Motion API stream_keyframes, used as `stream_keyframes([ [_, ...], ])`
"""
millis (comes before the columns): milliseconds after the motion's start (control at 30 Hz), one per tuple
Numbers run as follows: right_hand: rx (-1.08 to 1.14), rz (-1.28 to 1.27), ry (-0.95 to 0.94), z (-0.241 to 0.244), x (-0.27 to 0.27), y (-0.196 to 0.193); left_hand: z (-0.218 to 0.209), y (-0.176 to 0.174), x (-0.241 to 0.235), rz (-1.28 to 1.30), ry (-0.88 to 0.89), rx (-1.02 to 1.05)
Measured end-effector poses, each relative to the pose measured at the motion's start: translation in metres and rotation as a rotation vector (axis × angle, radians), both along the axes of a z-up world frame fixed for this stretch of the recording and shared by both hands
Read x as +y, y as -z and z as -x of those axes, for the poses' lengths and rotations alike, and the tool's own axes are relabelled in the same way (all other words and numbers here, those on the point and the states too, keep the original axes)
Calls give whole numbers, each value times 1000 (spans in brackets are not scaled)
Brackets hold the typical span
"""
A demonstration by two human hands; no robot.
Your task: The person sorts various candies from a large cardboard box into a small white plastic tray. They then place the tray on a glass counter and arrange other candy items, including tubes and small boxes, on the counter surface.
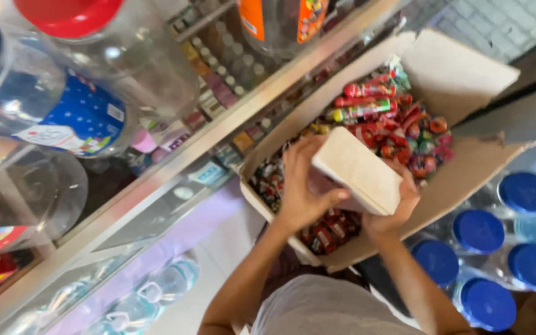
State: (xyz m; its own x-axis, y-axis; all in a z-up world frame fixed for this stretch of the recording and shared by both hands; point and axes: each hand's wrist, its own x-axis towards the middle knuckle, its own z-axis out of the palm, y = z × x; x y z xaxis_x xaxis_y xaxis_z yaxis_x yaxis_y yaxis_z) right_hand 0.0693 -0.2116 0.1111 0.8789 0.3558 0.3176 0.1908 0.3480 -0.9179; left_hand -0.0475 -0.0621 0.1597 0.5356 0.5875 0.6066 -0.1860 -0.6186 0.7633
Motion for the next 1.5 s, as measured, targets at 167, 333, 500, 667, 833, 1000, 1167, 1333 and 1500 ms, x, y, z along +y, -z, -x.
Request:
stream_keyframes([
  [167, -11, 332, -77, 4, -68, 114, -28, 81, 21, 500, 290, -191],
  [333, -147, 494, -417, -20, -49, 10, -45, 134, 30, 727, 318, -174],
  [500, -441, 1672, -315, -184, -120, 92, -62, 157, 33, 827, 381, -117],
  [667, -575, 2237, -564, -226, -130, 119, -89, 143, 20, 986, 452, -154],
  [833, -635, 2364, -719, -234, -118, 125, -107, 153, 18, 929, 442, -150],
  [1000, -533, 2315, -862, -226, -119, 75, -108, 168, 25, 949, 403, -119],
  [1167, -554, 2045, -868, -225, -146, 64, -103, 156, 28, 1038, 448, -136],
  [1333, -559, 1863, -765, -209, -135, 57, -89, 149, 29, 1032, 434, -192],
  [1500, 124, 769, -699, -150, -87, -1, -71, 164, 31, 1141, 209, -256],
])
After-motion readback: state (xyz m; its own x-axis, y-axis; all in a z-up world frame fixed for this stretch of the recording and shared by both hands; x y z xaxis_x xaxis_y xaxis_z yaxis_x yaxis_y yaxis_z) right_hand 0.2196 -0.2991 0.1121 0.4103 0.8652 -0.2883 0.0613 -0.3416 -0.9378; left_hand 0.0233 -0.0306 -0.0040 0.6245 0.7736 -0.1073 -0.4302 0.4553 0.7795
